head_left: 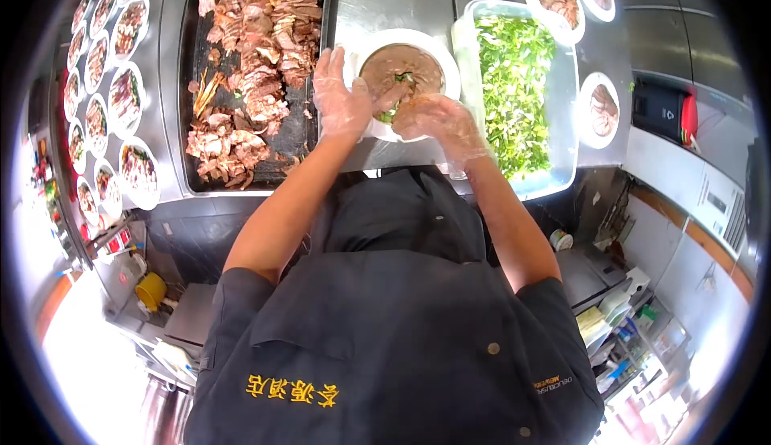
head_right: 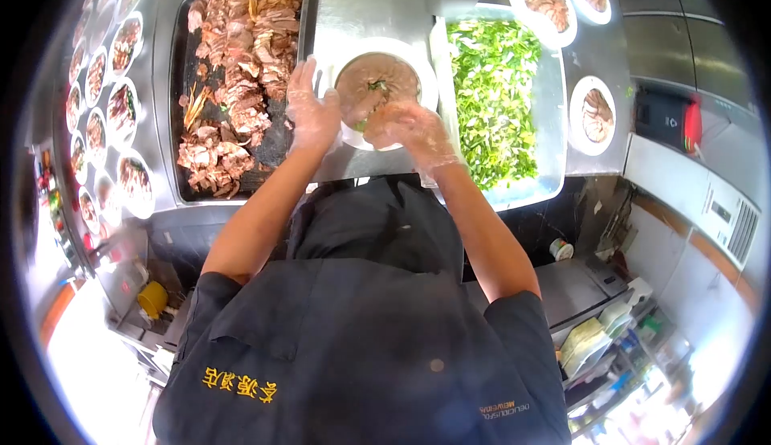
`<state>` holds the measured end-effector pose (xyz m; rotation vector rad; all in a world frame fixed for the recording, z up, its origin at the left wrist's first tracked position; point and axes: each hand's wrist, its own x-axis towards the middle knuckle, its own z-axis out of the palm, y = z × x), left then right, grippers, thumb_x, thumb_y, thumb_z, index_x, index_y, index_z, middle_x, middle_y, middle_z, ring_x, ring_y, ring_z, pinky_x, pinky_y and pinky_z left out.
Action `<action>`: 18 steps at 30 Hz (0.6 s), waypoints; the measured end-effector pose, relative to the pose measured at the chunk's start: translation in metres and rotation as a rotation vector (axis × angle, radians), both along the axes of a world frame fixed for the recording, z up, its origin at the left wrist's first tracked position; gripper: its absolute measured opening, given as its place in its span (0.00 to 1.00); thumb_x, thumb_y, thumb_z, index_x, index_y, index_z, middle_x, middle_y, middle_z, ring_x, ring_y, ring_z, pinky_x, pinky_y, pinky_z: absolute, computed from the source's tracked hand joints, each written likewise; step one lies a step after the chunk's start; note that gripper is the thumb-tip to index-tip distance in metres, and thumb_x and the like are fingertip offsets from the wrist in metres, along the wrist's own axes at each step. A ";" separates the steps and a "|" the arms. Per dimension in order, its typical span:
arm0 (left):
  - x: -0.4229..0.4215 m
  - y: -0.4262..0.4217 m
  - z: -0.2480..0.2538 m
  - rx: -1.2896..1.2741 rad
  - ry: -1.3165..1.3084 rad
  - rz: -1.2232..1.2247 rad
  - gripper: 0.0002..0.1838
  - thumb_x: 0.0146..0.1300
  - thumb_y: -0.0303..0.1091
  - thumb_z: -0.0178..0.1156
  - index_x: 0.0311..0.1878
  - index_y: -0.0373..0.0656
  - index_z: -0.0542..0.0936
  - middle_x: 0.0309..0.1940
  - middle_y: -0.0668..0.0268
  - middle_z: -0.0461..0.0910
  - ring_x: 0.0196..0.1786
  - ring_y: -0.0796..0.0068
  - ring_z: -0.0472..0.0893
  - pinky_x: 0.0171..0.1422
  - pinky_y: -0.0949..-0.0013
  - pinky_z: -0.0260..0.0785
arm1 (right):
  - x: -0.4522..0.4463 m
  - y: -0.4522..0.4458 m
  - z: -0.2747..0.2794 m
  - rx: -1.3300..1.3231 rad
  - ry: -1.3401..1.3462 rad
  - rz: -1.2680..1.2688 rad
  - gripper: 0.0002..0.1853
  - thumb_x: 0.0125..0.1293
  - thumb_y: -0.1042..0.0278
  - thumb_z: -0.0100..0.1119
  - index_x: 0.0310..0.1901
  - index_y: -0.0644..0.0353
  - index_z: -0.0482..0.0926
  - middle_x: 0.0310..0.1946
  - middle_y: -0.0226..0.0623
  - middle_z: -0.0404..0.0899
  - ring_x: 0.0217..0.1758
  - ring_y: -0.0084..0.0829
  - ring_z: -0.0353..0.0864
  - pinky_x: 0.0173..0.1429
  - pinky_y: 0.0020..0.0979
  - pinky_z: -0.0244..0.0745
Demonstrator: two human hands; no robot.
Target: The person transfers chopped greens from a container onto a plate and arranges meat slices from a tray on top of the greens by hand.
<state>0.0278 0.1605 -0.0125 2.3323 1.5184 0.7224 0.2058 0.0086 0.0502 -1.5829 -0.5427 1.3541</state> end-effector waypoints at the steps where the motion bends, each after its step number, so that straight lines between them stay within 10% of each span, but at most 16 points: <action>1: -0.007 -0.004 0.020 -0.256 -0.270 -0.050 0.33 0.76 0.30 0.66 0.81 0.35 0.71 0.73 0.46 0.80 0.71 0.48 0.83 0.79 0.51 0.75 | -0.001 0.007 0.008 -0.008 0.066 -0.004 0.22 0.71 0.69 0.76 0.64 0.65 0.86 0.55 0.41 0.91 0.57 0.31 0.91 0.65 0.35 0.86; 3: -0.016 -0.015 0.044 -0.908 -0.800 -0.113 0.29 0.82 0.34 0.65 0.82 0.38 0.74 0.72 0.59 0.83 0.73 0.64 0.81 0.80 0.59 0.73 | -0.002 0.017 0.017 -0.025 0.135 0.010 0.22 0.71 0.68 0.75 0.64 0.64 0.86 0.55 0.40 0.91 0.58 0.30 0.90 0.66 0.34 0.85; 7: -0.033 -0.033 0.079 -1.709 -1.028 -0.107 0.24 0.85 0.39 0.62 0.75 0.33 0.79 0.64 0.58 0.85 0.62 0.72 0.85 0.73 0.63 0.79 | -0.005 0.033 0.033 -0.091 0.084 0.179 0.24 0.70 0.70 0.75 0.66 0.65 0.84 0.56 0.38 0.91 0.59 0.30 0.90 0.66 0.34 0.84; 18: -0.055 -0.062 0.049 -1.659 -0.962 -0.145 0.21 0.84 0.40 0.65 0.67 0.32 0.82 0.55 0.58 0.89 0.57 0.70 0.90 0.66 0.65 0.84 | -0.014 0.029 0.037 0.017 -0.527 0.358 0.31 0.62 0.75 0.80 0.68 0.59 0.83 0.54 0.36 0.90 0.56 0.31 0.91 0.65 0.35 0.86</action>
